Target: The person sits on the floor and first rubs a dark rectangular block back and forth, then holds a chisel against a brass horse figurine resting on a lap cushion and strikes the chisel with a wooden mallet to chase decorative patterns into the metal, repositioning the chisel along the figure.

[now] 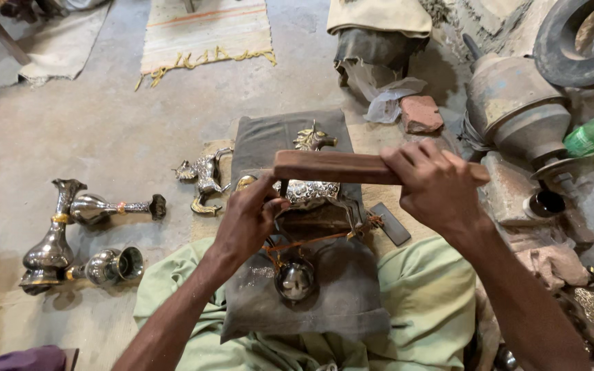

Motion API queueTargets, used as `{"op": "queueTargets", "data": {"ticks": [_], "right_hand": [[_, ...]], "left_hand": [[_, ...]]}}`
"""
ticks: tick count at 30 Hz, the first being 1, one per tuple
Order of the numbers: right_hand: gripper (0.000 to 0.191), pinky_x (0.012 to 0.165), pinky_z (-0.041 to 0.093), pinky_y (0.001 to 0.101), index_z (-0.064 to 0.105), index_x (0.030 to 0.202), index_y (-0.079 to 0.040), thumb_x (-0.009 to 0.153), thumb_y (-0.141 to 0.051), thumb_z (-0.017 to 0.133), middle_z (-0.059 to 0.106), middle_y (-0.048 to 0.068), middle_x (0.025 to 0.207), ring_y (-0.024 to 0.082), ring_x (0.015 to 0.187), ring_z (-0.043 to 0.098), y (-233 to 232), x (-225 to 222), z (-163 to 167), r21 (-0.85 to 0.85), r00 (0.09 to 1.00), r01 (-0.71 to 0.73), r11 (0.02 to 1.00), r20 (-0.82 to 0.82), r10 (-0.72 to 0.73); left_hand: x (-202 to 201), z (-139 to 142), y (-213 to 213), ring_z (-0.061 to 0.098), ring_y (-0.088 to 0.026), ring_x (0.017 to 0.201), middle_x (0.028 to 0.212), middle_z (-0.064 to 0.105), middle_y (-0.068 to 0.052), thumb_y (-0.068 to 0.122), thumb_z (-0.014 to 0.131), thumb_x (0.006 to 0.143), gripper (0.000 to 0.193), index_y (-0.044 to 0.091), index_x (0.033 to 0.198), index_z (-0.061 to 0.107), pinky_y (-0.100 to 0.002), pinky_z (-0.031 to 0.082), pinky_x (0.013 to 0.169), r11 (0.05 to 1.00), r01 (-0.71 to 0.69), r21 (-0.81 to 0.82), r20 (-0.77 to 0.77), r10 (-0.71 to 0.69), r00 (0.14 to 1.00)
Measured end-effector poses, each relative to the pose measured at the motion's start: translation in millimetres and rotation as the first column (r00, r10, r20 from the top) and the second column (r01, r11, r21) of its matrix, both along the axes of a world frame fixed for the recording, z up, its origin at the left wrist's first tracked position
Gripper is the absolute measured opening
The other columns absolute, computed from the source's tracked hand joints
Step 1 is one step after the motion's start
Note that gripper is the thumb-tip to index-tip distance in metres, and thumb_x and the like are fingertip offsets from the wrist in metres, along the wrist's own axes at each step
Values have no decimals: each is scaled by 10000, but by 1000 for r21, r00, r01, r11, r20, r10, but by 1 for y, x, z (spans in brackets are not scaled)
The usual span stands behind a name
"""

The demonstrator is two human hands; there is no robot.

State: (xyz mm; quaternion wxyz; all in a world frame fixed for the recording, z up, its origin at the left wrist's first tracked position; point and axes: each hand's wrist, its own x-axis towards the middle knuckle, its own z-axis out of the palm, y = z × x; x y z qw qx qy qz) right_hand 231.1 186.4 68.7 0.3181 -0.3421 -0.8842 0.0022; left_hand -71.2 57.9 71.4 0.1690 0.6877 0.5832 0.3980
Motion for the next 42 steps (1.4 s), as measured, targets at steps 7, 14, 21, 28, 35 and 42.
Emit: {"op": "queueTargets", "data": {"ticks": [7, 14, 21, 28, 35, 42], "right_hand": [[535, 699, 563, 506, 607, 1212, -101, 693, 3, 691, 712, 148, 990, 361, 910, 722, 0, -2, 5, 173, 985, -23, 985, 171, -7], [543, 732, 564, 472, 546, 1287, -113, 775, -79, 724, 677, 149, 891, 326, 782, 704, 3, -4, 10, -344, 992, 19, 939, -110, -60], [455, 764, 546, 500, 607, 1183, -115, 742, -34, 687, 663, 112, 947, 348, 919, 685, 8, -6, 12, -10, 998, -45, 999, 42, 45], [351, 762, 573, 484, 595, 1134, -90, 794, -124, 675, 654, 133, 912, 320, 778, 690, 6, -3, 17, -219, 996, 22, 976, 87, -3], [416, 714, 552, 498, 587, 1185, -73, 781, -114, 678, 653, 162, 971, 383, 852, 671, 6, -3, 15, -95, 994, -73, 993, -84, 65], [502, 751, 547, 520, 582, 1268, -81, 781, -111, 701, 649, 162, 917, 387, 828, 673, 2, -3, 22, -140, 999, -48, 989, 9, 50]], "left_hand": [[0, 2, -2, 809, -241, 805, 854, 767, -150, -76, 643, 919, 413, 97, 1289, 579, -370, 634, 657, 998, -64, -25, -57, 62, 996], [-4, 2, -1, 795, -253, 807, 851, 750, -170, -181, 543, 830, 554, 77, 1320, 565, -390, 627, 653, 1000, -13, 28, -39, 14, 999], [-5, -1, 1, 798, -231, 805, 879, 767, -152, -99, 633, 899, 461, 78, 1319, 565, -372, 633, 634, 1000, -14, 19, -20, 14, 1000], [-4, -6, 0, 812, -201, 790, 832, 765, -139, -24, 661, 959, 351, 57, 1290, 578, -346, 624, 602, 1000, -2, -4, 7, 2, 1000], [-3, -3, 0, 771, -236, 755, 870, 756, -165, -36, 679, 892, 447, 76, 1314, 582, -403, 578, 577, 1000, -18, -22, 32, 19, 999], [-7, -1, -4, 784, -203, 793, 862, 763, -136, -19, 689, 916, 466, 106, 1349, 569, -367, 640, 645, 1000, 26, 1, 48, -26, 999]]}}
